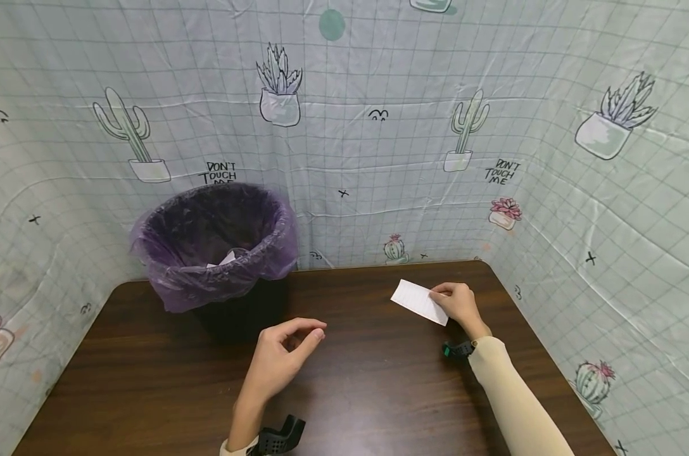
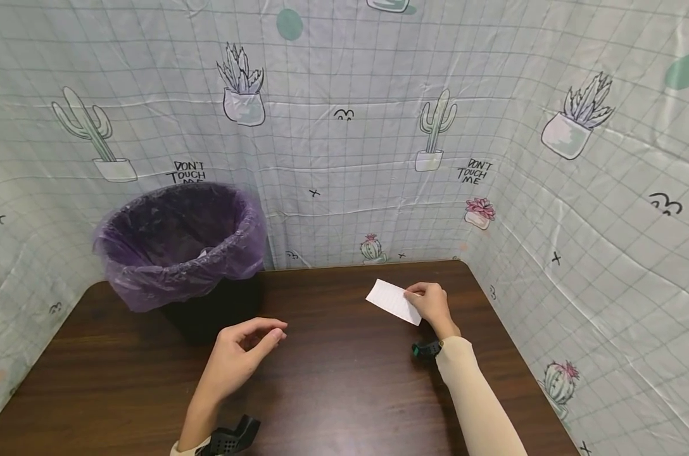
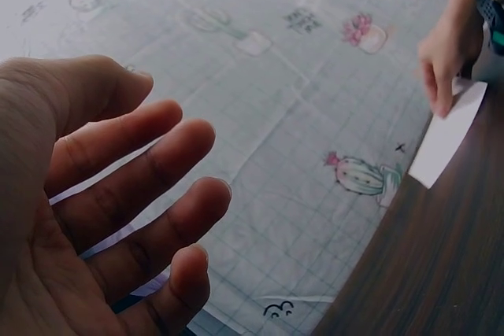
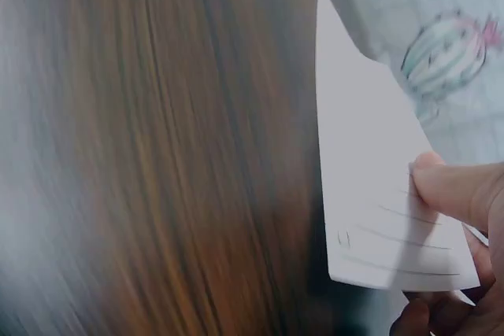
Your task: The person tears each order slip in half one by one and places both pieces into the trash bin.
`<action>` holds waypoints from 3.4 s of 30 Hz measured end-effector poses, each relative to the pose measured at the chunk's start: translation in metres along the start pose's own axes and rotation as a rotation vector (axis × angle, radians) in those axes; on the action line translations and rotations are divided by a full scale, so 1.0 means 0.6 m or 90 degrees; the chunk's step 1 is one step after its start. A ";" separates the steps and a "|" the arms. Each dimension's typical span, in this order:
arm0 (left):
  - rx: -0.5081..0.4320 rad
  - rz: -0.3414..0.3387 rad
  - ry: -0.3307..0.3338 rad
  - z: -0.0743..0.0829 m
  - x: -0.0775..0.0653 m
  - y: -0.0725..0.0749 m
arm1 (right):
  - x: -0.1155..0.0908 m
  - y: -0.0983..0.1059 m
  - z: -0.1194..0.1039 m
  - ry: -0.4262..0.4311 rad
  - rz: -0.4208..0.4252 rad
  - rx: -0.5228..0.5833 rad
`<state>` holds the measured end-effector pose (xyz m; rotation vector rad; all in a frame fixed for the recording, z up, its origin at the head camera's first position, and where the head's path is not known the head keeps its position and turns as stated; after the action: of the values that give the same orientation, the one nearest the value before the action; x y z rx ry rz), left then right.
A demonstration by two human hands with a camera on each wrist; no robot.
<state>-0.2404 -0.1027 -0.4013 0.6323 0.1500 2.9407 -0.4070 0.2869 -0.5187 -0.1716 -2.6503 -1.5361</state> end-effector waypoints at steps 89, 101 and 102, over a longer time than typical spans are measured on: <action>0.202 0.024 -0.080 -0.024 -0.001 -0.031 | -0.210 -0.048 -0.382 0.360 -0.070 0.278; 0.221 0.029 -0.091 -0.024 0.001 -0.034 | -0.212 -0.050 -0.388 0.365 -0.074 0.282; 0.219 0.028 -0.088 -0.024 0.001 -0.035 | -0.212 -0.050 -0.387 0.362 -0.076 0.284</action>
<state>-0.2445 -0.0830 -0.4169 0.8907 0.6451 2.9211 -0.2834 0.0629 -0.4442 0.3942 -2.4626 -0.8048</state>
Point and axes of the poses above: each hand's wrist, its own x-axis towards the middle knuckle, its own y-axis out of the back of the hand, z = x × y, the point moved 10 cm from there along x, towards the middle knuckle, and after that the axes turned 12 degrees about -x, right-handed, at the moved point
